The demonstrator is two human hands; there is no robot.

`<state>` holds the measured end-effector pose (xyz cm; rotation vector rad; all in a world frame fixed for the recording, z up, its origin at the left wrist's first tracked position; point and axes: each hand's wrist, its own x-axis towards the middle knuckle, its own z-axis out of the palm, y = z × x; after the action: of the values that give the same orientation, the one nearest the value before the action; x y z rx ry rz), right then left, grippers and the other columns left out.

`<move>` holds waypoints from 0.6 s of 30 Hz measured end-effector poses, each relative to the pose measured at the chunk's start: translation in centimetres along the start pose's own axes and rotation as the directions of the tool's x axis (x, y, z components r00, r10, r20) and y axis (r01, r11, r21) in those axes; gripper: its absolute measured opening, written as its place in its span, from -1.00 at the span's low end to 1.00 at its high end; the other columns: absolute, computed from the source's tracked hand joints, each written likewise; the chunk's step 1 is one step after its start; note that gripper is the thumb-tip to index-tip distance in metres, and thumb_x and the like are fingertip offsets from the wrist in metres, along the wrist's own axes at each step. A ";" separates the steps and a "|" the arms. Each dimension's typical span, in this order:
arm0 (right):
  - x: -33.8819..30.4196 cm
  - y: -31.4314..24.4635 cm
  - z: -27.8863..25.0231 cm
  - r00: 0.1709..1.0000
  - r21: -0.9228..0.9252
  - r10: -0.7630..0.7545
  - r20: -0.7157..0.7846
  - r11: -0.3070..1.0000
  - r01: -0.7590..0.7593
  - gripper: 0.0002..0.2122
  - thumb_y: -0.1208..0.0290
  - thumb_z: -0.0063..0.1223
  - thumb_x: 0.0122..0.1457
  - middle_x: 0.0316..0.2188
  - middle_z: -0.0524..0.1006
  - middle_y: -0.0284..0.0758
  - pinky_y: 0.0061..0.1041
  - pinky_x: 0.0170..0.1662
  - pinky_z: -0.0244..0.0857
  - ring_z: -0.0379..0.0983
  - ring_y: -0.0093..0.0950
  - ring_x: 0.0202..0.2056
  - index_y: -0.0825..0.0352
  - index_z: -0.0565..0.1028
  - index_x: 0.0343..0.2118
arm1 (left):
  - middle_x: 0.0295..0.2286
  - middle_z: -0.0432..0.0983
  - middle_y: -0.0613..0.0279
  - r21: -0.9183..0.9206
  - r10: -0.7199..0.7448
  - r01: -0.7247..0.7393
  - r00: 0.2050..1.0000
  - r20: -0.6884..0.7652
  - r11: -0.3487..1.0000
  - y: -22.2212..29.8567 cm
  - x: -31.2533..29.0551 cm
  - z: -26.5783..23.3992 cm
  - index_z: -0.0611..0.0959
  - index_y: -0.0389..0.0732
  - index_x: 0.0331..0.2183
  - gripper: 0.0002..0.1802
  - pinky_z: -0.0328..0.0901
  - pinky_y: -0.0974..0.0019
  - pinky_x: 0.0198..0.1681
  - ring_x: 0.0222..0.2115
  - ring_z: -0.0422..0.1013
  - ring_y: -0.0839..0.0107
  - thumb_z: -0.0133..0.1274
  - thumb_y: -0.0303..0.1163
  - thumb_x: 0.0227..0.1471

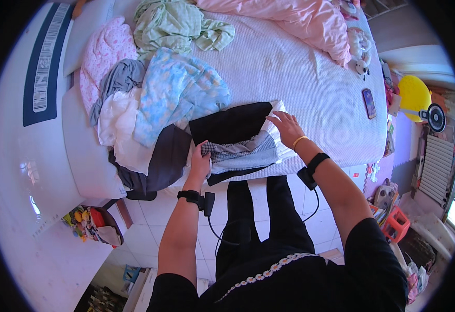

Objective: The person folds a black and white garment and then a blue patterned dress on a bed, placing both onto a stack of folded items on a chair.

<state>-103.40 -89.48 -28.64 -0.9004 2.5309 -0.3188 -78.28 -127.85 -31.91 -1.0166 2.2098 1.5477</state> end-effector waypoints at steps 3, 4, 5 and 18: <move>2.5 -1.9 -0.2 0.976 -0.163 0.029 0.218 0.987 0.008 -0.23 0.65 0.19 0.66 0.90 0.35 -0.24 0.44 0.90 0.12 0.14 -0.06 0.93 -0.15 0.47 0.83 | 0.34 0.85 -0.22 0.092 -0.066 0.069 0.997 -0.034 0.993 -1.3 0.0 -0.5 0.73 -0.20 0.53 -0.42 0.58 0.00 0.51 0.39 0.76 -0.15 0.31 -0.60 0.61; 3.3 -2.4 -0.2 0.963 -0.210 -0.012 0.269 0.975 0.071 -0.22 0.63 0.20 0.68 0.92 0.34 -0.30 0.51 0.91 0.06 0.09 -0.10 0.94 -0.18 0.46 0.84 | 0.34 0.85 -0.22 0.120 -0.079 0.084 0.996 -0.045 0.989 -1.5 -0.1 -0.7 0.74 -0.21 0.52 -0.43 0.58 0.00 0.50 0.39 0.76 -0.15 0.31 -0.58 0.62; 3.2 -1.3 0.1 0.954 -0.224 -0.014 0.300 0.971 0.085 -0.23 0.60 0.22 0.68 0.90 0.36 -0.33 0.57 0.90 0.00 0.06 -0.12 0.95 -0.20 0.46 0.84 | 0.34 0.85 -0.22 0.082 -0.113 0.113 0.994 -0.012 0.990 -0.6 -0.3 0.4 0.72 -0.23 0.54 -0.44 0.58 0.00 0.50 0.38 0.76 -0.15 0.32 -0.54 0.64; 8.1 5.5 -4.3 0.844 -0.385 0.119 0.523 0.916 0.109 -0.60 0.04 0.35 0.54 0.27 0.83 -0.25 0.88 0.86 -0.41 0.43 -0.03 0.70 0.01 0.99 0.26 | 0.21 0.90 -0.12 -0.126 -0.304 0.285 0.937 -0.174 0.950 -7.7 3.4 2.0 0.78 -0.29 0.40 -0.62 0.65 -0.05 0.13 0.07 0.85 -0.03 0.22 -0.42 0.75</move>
<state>-114.06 -90.20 -29.40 -0.9619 2.0843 0.4320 -75.95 -128.85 -40.20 -1.5087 1.9936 1.4878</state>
